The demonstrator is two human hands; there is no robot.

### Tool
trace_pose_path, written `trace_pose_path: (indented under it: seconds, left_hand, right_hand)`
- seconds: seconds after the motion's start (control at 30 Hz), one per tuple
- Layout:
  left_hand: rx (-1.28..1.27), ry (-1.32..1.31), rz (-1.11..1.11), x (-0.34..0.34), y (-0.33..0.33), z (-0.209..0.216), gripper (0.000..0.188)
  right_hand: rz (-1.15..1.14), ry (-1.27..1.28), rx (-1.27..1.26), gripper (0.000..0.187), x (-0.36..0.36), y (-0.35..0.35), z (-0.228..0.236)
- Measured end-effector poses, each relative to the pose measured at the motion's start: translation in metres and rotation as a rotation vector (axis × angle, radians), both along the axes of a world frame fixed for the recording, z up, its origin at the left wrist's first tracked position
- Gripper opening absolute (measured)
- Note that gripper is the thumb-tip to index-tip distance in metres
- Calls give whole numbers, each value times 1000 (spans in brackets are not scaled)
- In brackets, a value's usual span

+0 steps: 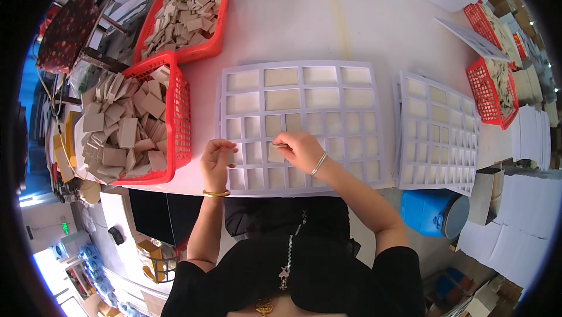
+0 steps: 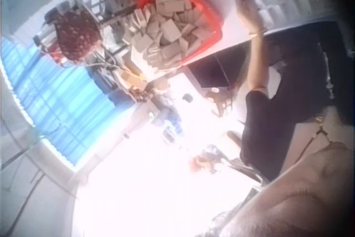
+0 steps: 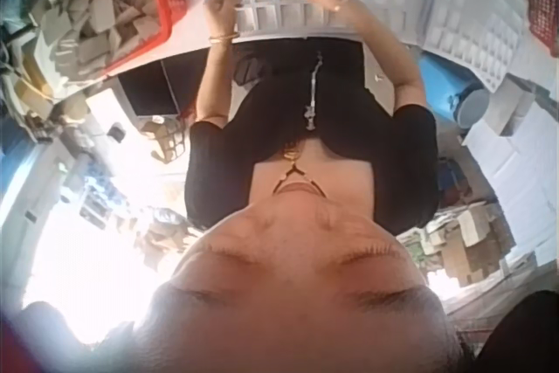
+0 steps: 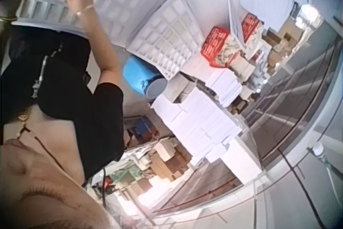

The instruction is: The person picks small, rectangular beige tiles from red baskets and places them into the compartments of white plastic trays. The person handles the tiles one by one, filling the grid-like trays on the table.

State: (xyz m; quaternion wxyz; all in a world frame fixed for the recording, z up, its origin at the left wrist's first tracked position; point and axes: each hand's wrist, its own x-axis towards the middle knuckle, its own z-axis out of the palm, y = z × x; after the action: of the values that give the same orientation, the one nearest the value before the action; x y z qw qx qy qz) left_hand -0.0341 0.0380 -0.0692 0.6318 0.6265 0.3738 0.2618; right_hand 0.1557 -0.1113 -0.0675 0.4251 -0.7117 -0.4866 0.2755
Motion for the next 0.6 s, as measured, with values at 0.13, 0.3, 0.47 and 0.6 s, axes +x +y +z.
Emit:
trace_pose_path:
  seconds: [0.13, 0.3, 0.47, 0.6]
  left_hand:
    - [-6, -19, 120, -27, 14, -3, 13]
    - [15, -68, 228, -51, 26, -15, 18]
    - [54, -87, 228, -59, 29, -30, 20]
    - [316, 150, 89, -54, 30, -32, 22]
  right_hand:
    - [74, -150, 43, 15, -1, 9, -15]
    - [37, -246, 64, 10, -9, 16, -22]
    - [8, -623, 108, 5, -21, 16, -12]
    - [75, -739, 39, 3, -20, 14, -4]
